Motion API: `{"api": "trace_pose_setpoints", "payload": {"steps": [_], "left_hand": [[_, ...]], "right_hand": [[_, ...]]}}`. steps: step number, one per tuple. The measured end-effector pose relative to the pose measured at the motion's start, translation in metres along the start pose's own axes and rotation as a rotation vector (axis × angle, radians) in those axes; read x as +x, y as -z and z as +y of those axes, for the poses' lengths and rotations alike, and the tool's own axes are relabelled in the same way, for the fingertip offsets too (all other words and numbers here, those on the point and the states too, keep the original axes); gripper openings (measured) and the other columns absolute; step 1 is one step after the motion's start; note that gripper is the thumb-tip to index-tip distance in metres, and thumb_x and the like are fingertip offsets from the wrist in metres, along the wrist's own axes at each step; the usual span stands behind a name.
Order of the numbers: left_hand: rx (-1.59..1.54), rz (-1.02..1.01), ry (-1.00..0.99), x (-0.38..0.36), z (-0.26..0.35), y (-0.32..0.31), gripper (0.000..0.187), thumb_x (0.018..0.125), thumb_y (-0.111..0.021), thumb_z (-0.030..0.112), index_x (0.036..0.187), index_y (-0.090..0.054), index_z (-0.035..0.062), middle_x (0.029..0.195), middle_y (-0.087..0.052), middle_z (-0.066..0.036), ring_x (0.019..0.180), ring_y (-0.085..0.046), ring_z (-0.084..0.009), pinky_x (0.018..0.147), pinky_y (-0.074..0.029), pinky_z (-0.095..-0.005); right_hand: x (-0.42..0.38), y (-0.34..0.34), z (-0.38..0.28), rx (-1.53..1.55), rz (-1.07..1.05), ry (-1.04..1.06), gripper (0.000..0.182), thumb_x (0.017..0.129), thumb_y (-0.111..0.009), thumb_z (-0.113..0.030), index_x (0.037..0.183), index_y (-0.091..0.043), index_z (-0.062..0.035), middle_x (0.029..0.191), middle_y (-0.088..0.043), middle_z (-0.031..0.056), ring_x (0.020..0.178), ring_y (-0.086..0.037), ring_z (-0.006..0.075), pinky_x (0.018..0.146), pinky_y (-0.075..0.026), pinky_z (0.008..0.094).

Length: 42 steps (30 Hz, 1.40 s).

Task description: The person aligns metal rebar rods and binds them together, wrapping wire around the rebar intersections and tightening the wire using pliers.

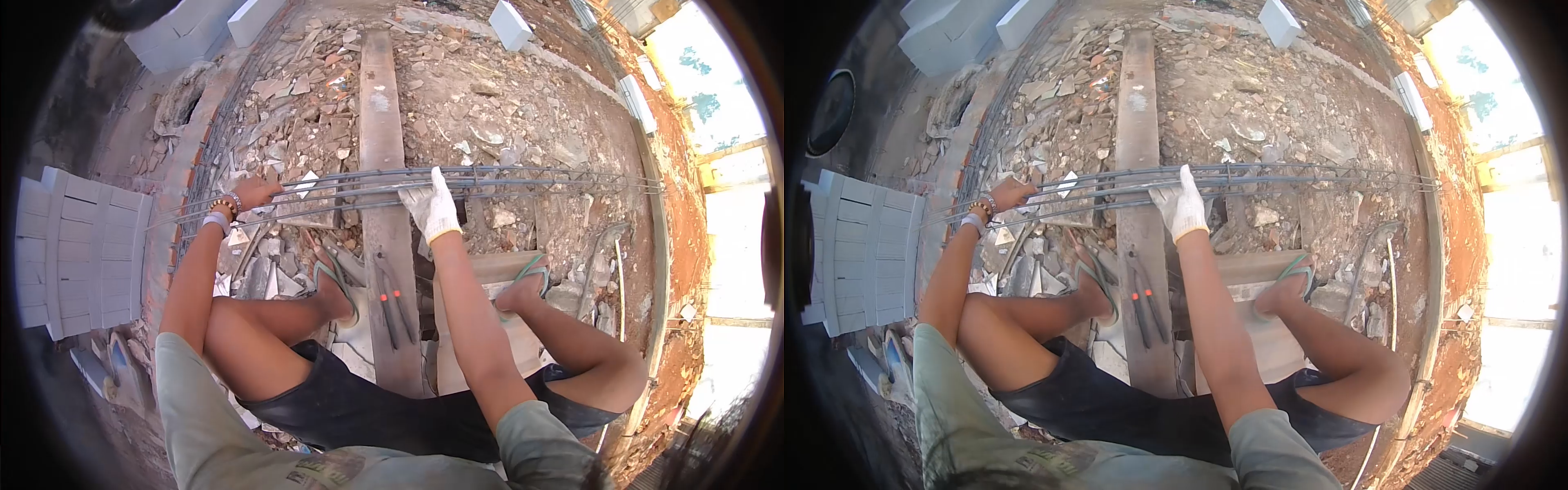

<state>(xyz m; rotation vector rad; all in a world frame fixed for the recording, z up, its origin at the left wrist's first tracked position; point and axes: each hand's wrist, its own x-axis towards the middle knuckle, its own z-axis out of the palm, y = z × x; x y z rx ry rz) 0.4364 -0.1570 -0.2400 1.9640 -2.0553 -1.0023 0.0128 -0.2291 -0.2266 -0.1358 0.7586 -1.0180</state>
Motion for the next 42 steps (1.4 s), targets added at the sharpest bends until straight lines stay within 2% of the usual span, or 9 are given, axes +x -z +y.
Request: {"api": "trace_pose_setpoints", "payload": {"steps": [2,4,9,16,23,26,30,34,42], "left_hand": [[0.118,-0.044,-0.150,0.011,-0.022,-0.013,0.031,0.090,-0.058,0.039,0.088,-0.063,0.0084,0.060,-0.058,-0.009,0.057,-0.053,-0.0224,0.061,-0.044,-0.0386],[-0.003,-0.247,0.138,0.012,0.002,-0.009,0.030,0.092,-0.055,0.027,0.120,-0.060,0.0188,0.068,-0.061,-0.012,0.066,-0.059,-0.0272,0.067,-0.046,-0.0402],[0.179,-0.095,-0.271,0.017,-0.012,-0.023,0.026,0.089,-0.063,0.020,0.114,-0.059,0.0140,0.068,-0.061,-0.012,0.062,-0.058,-0.0285,0.062,-0.046,-0.0409],[0.322,-0.227,-0.273,0.020,0.002,-0.010,0.032,0.089,-0.062,0.017,0.120,-0.057,0.0143,0.073,-0.063,-0.014,0.068,-0.062,-0.0318,0.066,-0.048,-0.0443],[0.345,-0.273,-0.250,0.020,0.005,-0.010,0.031,0.090,-0.058,0.018,0.121,-0.057,0.0135,0.076,-0.064,-0.013,0.071,-0.062,-0.0338,0.069,-0.047,-0.0455],[0.229,-0.419,-0.005,0.035,-0.016,-0.023,0.032,0.094,-0.052,0.032,0.118,-0.060,0.0124,0.074,-0.063,-0.012,0.071,-0.062,-0.0322,0.069,-0.048,-0.0458],[0.075,-0.440,0.330,0.006,0.055,0.010,0.082,0.086,-0.038,0.077,0.088,-0.072,0.0023,0.074,-0.068,-0.010,0.069,-0.066,-0.0238,0.068,-0.054,-0.0403],[0.060,-0.379,0.465,-0.013,0.054,0.021,0.082,0.086,-0.038,0.077,0.089,-0.072,0.0021,0.074,-0.068,-0.010,0.068,-0.067,-0.0237,0.069,-0.054,-0.0401],[0.102,-0.250,0.476,-0.019,0.036,0.028,0.083,0.086,-0.038,0.077,0.090,-0.072,0.0018,0.074,-0.068,-0.009,0.068,-0.067,-0.0236,0.069,-0.054,-0.0396]], "right_hand": [[0.006,-0.001,0.001,0.036,0.051,0.011,0.063,0.095,-0.059,-0.041,0.139,-0.037,-0.0019,0.143,-0.044,0.0173,0.127,-0.047,0.0346,0.111,-0.035,0.0500],[0.013,0.007,0.001,0.112,0.085,0.041,0.056,0.095,-0.060,-0.038,0.136,-0.042,-0.0042,0.138,-0.048,0.0143,0.125,-0.047,0.0337,0.108,-0.038,0.0486],[0.027,0.018,-0.005,0.166,0.095,0.084,0.042,0.097,-0.058,-0.037,0.124,-0.051,-0.0060,0.130,-0.053,0.0109,0.122,-0.049,0.0331,0.105,-0.040,0.0491],[0.026,0.012,-0.020,0.144,0.252,0.141,0.050,0.098,-0.055,-0.038,0.135,-0.044,-0.0056,0.129,-0.051,0.0145,0.116,-0.053,0.0329,0.102,-0.045,0.0490],[0.047,0.037,-0.029,0.140,0.374,0.214,0.016,0.099,-0.055,-0.024,0.106,-0.049,-0.0101,0.097,-0.060,0.0067,0.093,-0.062,0.0261,0.084,-0.054,0.0507],[0.042,0.035,-0.032,0.023,0.402,0.235,0.009,0.099,-0.054,-0.020,0.100,-0.049,-0.0125,0.090,-0.059,0.0044,0.086,-0.063,0.0246,0.078,-0.056,0.0498],[0.034,0.034,-0.037,-0.085,0.427,0.209,0.011,0.099,-0.054,-0.022,0.104,-0.051,-0.0126,0.093,-0.060,0.0050,0.086,-0.063,0.0249,0.076,-0.057,0.0470],[0.020,0.033,-0.035,-0.046,0.308,0.239,0.021,0.101,-0.052,-0.028,0.103,-0.056,-0.0076,0.097,-0.063,0.0083,0.091,-0.063,0.0288,0.086,-0.054,0.0522],[0.020,0.040,-0.046,-0.173,0.248,0.210,0.026,0.100,-0.053,-0.028,0.104,-0.053,-0.0026,0.098,-0.062,0.0121,0.089,-0.066,0.0308,0.073,-0.061,0.0482]]}}
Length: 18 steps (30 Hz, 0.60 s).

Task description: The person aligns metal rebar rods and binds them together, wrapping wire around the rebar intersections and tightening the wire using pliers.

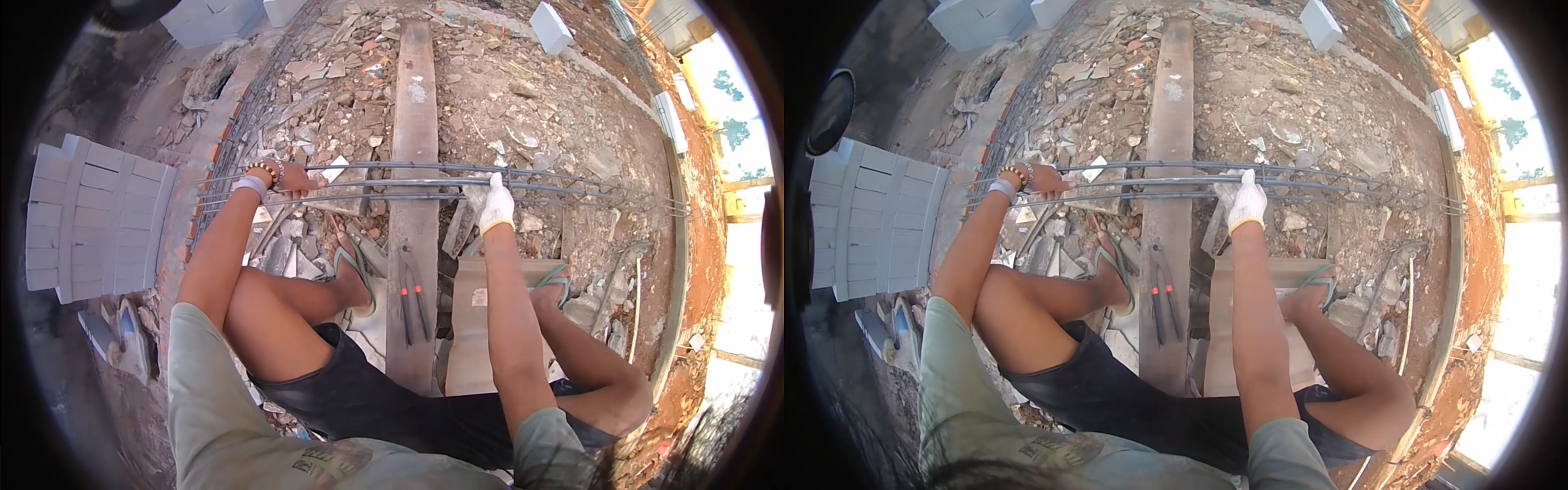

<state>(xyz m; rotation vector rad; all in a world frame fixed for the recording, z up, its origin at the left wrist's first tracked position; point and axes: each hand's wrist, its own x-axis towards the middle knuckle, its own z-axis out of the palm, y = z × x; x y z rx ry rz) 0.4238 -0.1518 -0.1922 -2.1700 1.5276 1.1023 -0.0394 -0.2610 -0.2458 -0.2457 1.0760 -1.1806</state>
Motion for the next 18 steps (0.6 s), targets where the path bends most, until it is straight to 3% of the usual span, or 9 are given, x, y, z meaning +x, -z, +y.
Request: {"api": "trace_pose_setpoints", "payload": {"steps": [5,10,12,18], "left_hand": [[0.024,0.054,-0.063,0.004,0.004,0.001,0.083,0.086,-0.039,0.077,0.091,-0.073,0.0017,0.074,-0.068,-0.009,0.067,-0.067,-0.0236,0.069,-0.055,-0.0393],[0.048,-0.059,-0.313,0.014,0.059,-0.003,0.084,0.086,-0.039,0.078,0.091,-0.073,0.0015,0.074,-0.069,-0.009,0.067,-0.067,-0.0235,0.070,-0.055,-0.0390],[0.065,-0.130,-0.373,0.015,0.086,-0.005,0.084,0.086,-0.039,0.078,0.092,-0.073,0.0014,0.074,-0.069,-0.009,0.067,-0.067,-0.0235,0.070,-0.055,-0.0389],[0.088,-0.248,-0.322,0.027,0.114,-0.011,0.084,0.091,-0.031,0.073,0.091,-0.073,0.0006,0.081,-0.070,-0.016,0.072,-0.069,-0.0242,0.068,-0.055,-0.0381]], "right_hand": [[0.011,0.005,0.005,-0.064,0.023,0.025,0.025,0.101,-0.052,-0.026,0.104,-0.052,-0.0020,0.099,-0.062,0.0135,0.086,-0.066,0.0312,0.073,-0.061,0.0503],[0.012,0.004,0.006,-0.016,0.036,0.013,0.024,0.101,-0.051,-0.024,0.107,-0.052,-0.0014,0.097,-0.063,0.0143,0.085,-0.066,0.0309,0.071,-0.060,0.0511],[0.007,0.001,0.005,-0.041,0.037,0.019,0.035,0.102,-0.047,-0.031,0.109,-0.054,0.0029,0.105,-0.060,0.0173,0.095,-0.063,0.0358,0.085,-0.056,0.0538],[0.013,0.002,0.005,-0.002,0.040,-0.022,0.039,0.103,-0.046,-0.033,0.112,-0.053,0.0042,0.108,-0.060,0.0177,0.101,-0.061,0.0365,0.088,-0.055,0.0532]]}}
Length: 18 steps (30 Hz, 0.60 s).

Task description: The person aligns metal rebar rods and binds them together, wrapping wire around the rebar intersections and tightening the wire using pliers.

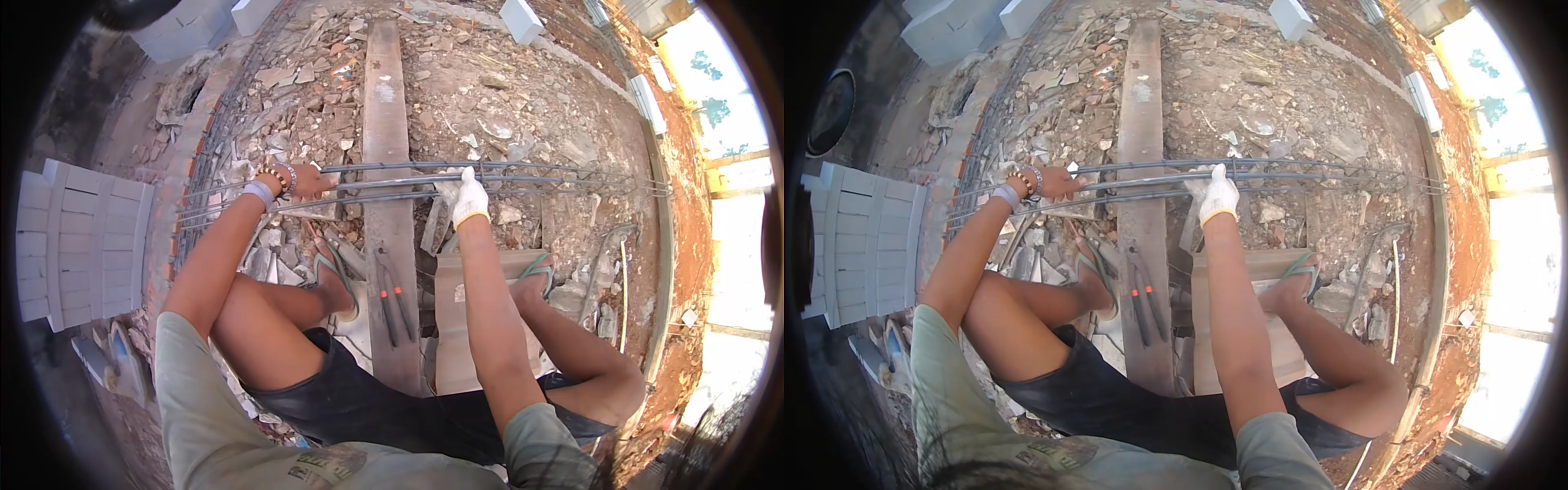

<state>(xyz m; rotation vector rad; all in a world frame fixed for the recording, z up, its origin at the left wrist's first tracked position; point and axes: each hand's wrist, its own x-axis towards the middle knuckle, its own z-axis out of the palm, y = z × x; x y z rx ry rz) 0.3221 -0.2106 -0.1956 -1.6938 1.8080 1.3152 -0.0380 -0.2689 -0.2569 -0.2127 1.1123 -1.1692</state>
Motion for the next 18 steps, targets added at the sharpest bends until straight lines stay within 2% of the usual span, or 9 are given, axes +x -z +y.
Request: {"api": "trace_pose_setpoints", "payload": {"steps": [1,3,5,9,12,15,18], "left_hand": [[-0.007,0.027,-0.014,0.005,-0.005,-0.002,0.075,0.094,-0.035,0.066,0.090,-0.074,0.0021,0.079,-0.071,-0.013,0.069,-0.069,-0.0232,0.068,-0.055,-0.0376],[0.017,0.057,-0.067,0.011,-0.007,-0.004,0.063,0.093,-0.044,0.060,0.086,-0.075,0.0047,0.077,-0.072,-0.010,0.065,-0.069,-0.0206,0.063,-0.055,-0.0360],[0.025,0.155,-0.091,0.009,-0.013,-0.008,0.051,0.092,-0.053,0.051,0.081,-0.076,0.0065,0.071,-0.072,-0.006,0.060,-0.069,-0.0179,0.059,-0.055,-0.0336],[-0.016,0.249,-0.191,0.016,-0.020,-0.014,0.049,0.093,-0.057,0.047,0.077,-0.075,0.0041,0.069,-0.072,-0.006,0.056,-0.068,-0.0170,0.057,-0.056,-0.0338],[0.195,0.422,-0.212,-0.003,0.001,-0.008,0.048,0.092,-0.058,0.045,0.068,-0.073,0.0061,0.060,-0.068,-0.003,0.053,-0.066,-0.0173,0.057,-0.055,-0.0347],[0.065,0.346,-0.242,-0.019,0.016,0.001,0.048,0.092,-0.058,0.044,0.065,-0.072,0.0060,0.058,-0.067,-0.003,0.052,-0.066,-0.0183,0.057,-0.054,-0.0356],[0.180,0.308,-0.218,-0.027,0.025,0.006,0.048,0.092,-0.058,0.044,0.064,-0.071,0.0067,0.057,-0.067,-0.003,0.055,-0.067,-0.0187,0.058,-0.054,-0.0357]], "right_hand": [[-0.002,0.000,-0.001,-0.017,0.007,0.015,0.039,0.103,-0.046,-0.033,0.112,-0.053,0.0040,0.107,-0.060,0.0175,0.101,-0.061,0.0364,0.089,-0.055,0.0531],[-0.007,-0.003,-0.003,-0.054,-0.001,0.028,0.039,0.103,-0.046,-0.034,0.112,-0.053,0.0037,0.107,-0.060,0.0170,0.102,-0.061,0.0361,0.090,-0.054,0.0530],[-0.006,-0.002,-0.005,0.012,-0.007,-0.009,0.034,0.102,-0.046,-0.034,0.107,-0.055,-0.0021,0.106,-0.061,0.0135,0.103,-0.061,0.0341,0.093,-0.054,0.0510],[0.012,0.012,-0.003,-0.050,-0.059,-0.035,0.035,0.103,-0.042,-0.041,0.103,-0.057,-0.0087,0.105,-0.063,0.0086,0.104,-0.062,0.0290,0.095,-0.052,0.0477],[0.006,-0.003,-0.012,-0.029,0.115,-0.043,0.037,0.103,-0.040,-0.043,0.101,-0.059,-0.0111,0.103,-0.064,0.0054,0.102,-0.063,0.0267,0.093,-0.053,0.0476],[0.010,0.004,-0.016,0.013,0.044,-0.079,0.036,0.101,-0.044,-0.046,0.098,-0.058,-0.0134,0.102,-0.064,0.0034,0.100,-0.063,0.0248,0.090,-0.053,0.0461],[0.013,0.003,-0.016,0.038,0.060,-0.078,0.036,0.101,-0.045,-0.046,0.096,-0.059,-0.0135,0.098,-0.065,0.0024,0.096,-0.064,0.0243,0.087,-0.053,0.0453]]}}
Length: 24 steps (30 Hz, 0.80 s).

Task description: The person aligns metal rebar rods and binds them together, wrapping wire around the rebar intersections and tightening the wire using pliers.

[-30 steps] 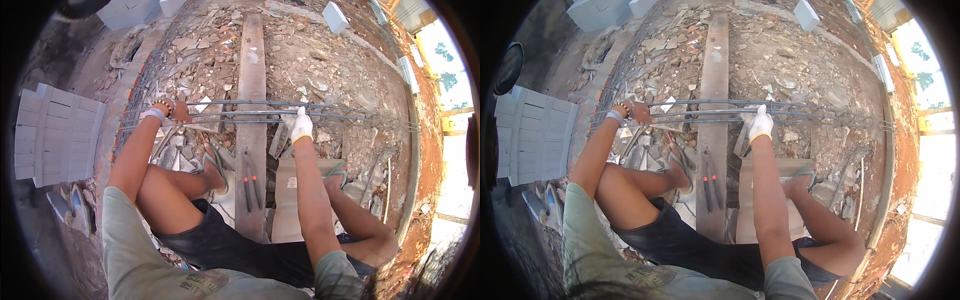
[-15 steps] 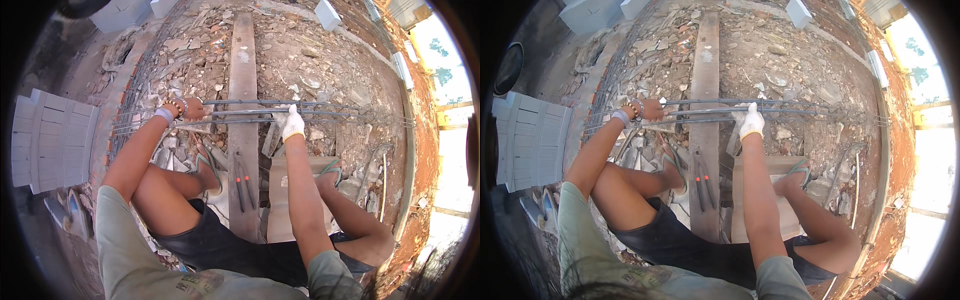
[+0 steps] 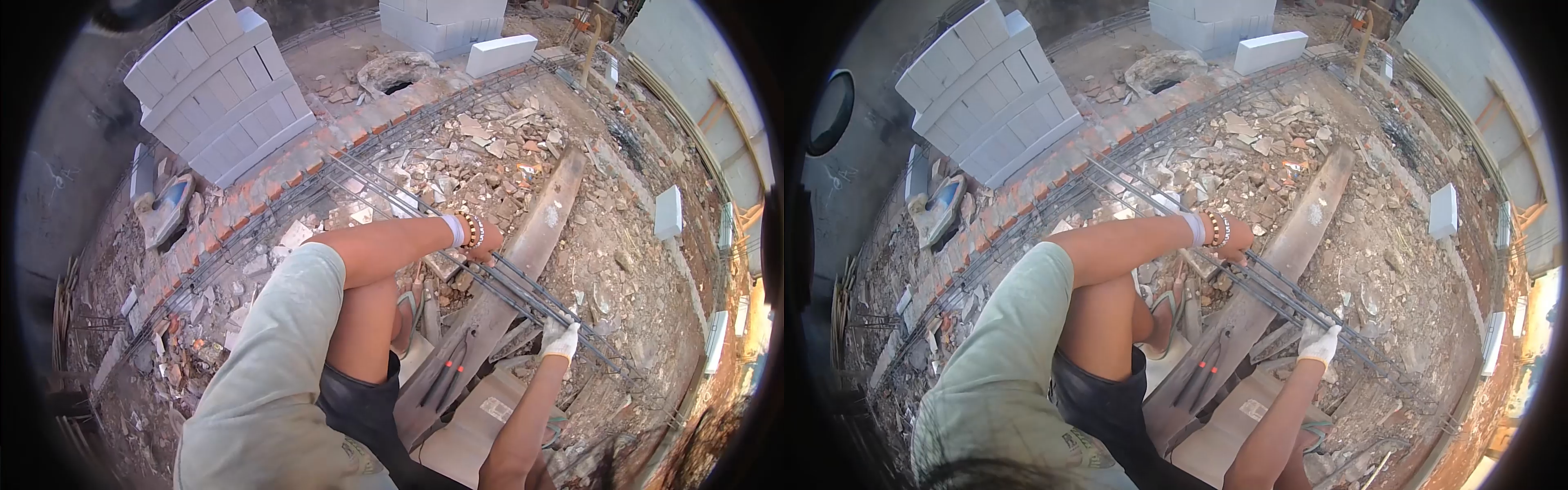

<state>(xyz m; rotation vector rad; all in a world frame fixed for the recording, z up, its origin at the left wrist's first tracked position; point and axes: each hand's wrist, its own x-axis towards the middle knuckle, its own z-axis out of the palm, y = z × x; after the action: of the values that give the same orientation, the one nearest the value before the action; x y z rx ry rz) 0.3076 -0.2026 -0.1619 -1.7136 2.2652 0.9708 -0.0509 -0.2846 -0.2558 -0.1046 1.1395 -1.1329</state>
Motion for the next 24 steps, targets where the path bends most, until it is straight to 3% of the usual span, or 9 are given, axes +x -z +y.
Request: {"api": "trace_pose_setpoints", "payload": {"steps": [7,12,15,18,19,22,24], "left_hand": [[0.014,0.064,0.025,0.028,-0.008,-0.033,0.044,0.094,-0.057,0.042,0.069,-0.072,0.0081,0.061,-0.068,-0.004,0.061,-0.069,-0.0181,0.060,-0.056,-0.0350],[-0.115,0.004,0.049,0.020,-0.002,-0.021,0.043,0.094,-0.059,0.040,0.072,-0.073,0.0051,0.063,-0.069,-0.005,0.058,-0.069,-0.0190,0.060,-0.056,-0.0368],[-0.070,-0.003,0.071,0.017,0.007,-0.018,0.045,0.091,-0.062,0.043,0.081,-0.073,0.0004,0.075,-0.072,-0.011,0.069,-0.071,-0.0247,0.065,-0.057,-0.0412],[0.067,0.163,0.063,0.008,0.025,-0.016,0.048,0.087,-0.067,0.045,0.091,-0.072,-0.0026,0.089,-0.072,-0.018,0.084,-0.071,-0.0320,0.073,-0.056,-0.0445],[0.042,0.169,0.064,0.012,0.024,-0.020,0.050,0.085,-0.068,0.044,0.099,-0.070,-0.0040,0.098,-0.070,-0.022,0.094,-0.067,-0.0383,0.079,-0.054,-0.0466],[-0.023,0.132,0.057,0.008,0.027,-0.016,0.048,0.085,-0.068,0.043,0.098,-0.070,-0.0033,0.096,-0.070,-0.022,0.092,-0.068,-0.0388,0.078,-0.054,-0.0476],[0.041,0.238,0.024,0.016,0.023,-0.027,0.048,0.086,-0.065,0.044,0.090,-0.070,-0.0041,0.087,-0.069,-0.023,0.084,-0.068,-0.0404,0.076,-0.054,-0.0476]], "right_hand": [[-0.004,0.004,0.006,0.053,-0.079,0.019,0.040,0.101,-0.043,-0.047,0.091,-0.060,-0.0125,0.092,-0.066,0.0045,0.093,-0.065,0.0265,0.087,-0.054,0.0457],[-0.004,0.002,0.007,0.033,-0.049,0.021,0.038,0.101,-0.041,-0.047,0.093,-0.061,-0.0158,0.093,-0.067,0.0007,0.094,-0.065,0.0242,0.088,-0.053,0.0435],[-0.002,0.003,0.007,0.010,-0.059,0.021,0.037,0.101,-0.041,-0.047,0.093,-0.062,-0.0163,0.093,-0.067,-0.0001,0.093,-0.064,0.0235,0.089,-0.052,0.0429],[-0.004,0.007,0.007,0.002,-0.105,0.007,0.038,0.101,-0.041,-0.048,0.095,-0.061,-0.0161,0.095,-0.066,0.0004,0.096,-0.063,0.0231,0.091,-0.051,0.0432],[0.000,0.010,0.007,-0.008,-0.136,0.008,0.038,0.101,-0.041,-0.048,0.096,-0.061,-0.0160,0.098,-0.066,0.0005,0.097,-0.063,0.0230,0.092,-0.050,0.0436],[-0.004,0.007,0.008,-0.018,-0.179,-0.002,0.038,0.102,-0.040,-0.047,0.100,-0.060,-0.0153,0.107,-0.064,0.0011,0.104,-0.061,0.0231,0.096,-0.049,0.0448],[-0.014,0.008,0.013,0.000,-0.247,-0.007,0.037,0.103,-0.038,-0.045,0.107,-0.058,-0.0143,0.116,-0.061,0.0016,0.111,-0.058,0.0242,0.099,-0.048,0.0464]]}}
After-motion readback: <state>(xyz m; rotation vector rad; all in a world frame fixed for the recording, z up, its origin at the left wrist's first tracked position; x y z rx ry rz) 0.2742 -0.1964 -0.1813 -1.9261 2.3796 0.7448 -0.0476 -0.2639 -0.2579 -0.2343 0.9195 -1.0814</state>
